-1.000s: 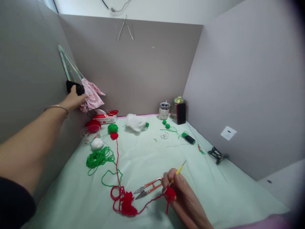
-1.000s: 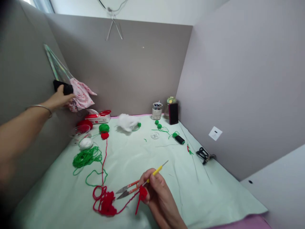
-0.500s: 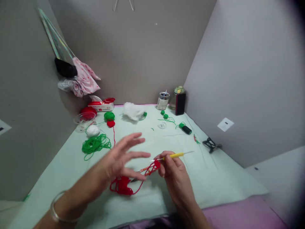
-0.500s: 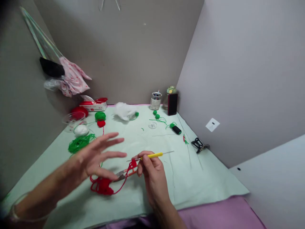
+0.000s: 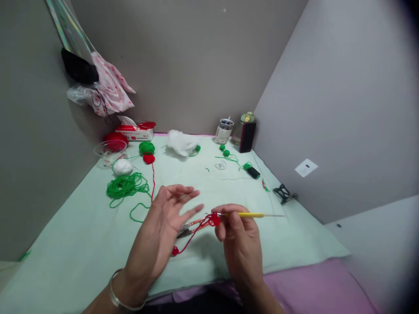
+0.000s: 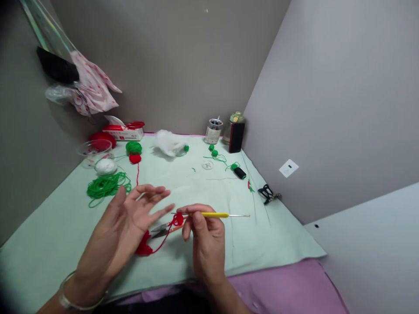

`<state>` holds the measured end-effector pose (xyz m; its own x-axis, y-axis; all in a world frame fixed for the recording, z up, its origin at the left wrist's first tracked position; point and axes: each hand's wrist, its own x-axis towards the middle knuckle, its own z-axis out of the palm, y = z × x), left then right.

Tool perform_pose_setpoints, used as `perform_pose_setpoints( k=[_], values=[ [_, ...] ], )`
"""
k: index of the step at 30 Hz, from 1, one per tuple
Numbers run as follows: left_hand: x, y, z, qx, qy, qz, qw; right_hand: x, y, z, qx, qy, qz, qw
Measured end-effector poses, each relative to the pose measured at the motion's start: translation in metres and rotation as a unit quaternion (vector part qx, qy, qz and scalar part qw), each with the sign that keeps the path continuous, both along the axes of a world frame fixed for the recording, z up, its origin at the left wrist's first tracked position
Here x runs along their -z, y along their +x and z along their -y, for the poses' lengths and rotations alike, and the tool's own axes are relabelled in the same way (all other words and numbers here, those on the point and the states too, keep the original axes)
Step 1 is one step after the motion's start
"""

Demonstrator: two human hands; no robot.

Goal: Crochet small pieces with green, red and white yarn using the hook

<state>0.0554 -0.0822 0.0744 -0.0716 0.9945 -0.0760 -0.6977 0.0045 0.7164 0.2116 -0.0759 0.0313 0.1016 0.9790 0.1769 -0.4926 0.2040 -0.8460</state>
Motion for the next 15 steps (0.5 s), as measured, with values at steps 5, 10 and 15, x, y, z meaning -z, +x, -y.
perform_pose_setpoints(
  k=[5, 10, 15],
  values=[
    [0.002, -0.006, 0.007, 0.022, 0.017, -0.104, 0.994, -0.001, 0.001, 0.001, 0.012, -0.021, 0.004, 1.0],
    [0.005, 0.011, 0.003, 0.093, 0.022, -0.055, 0.994, 0.0, -0.004, 0.008, -0.012, -0.026, -0.005, 1.0],
    [0.021, 0.005, -0.008, -0.084, 0.183, -0.265, 0.943, 0.0, -0.006, 0.011, -0.026, -0.028, -0.006, 0.999]
  ],
)
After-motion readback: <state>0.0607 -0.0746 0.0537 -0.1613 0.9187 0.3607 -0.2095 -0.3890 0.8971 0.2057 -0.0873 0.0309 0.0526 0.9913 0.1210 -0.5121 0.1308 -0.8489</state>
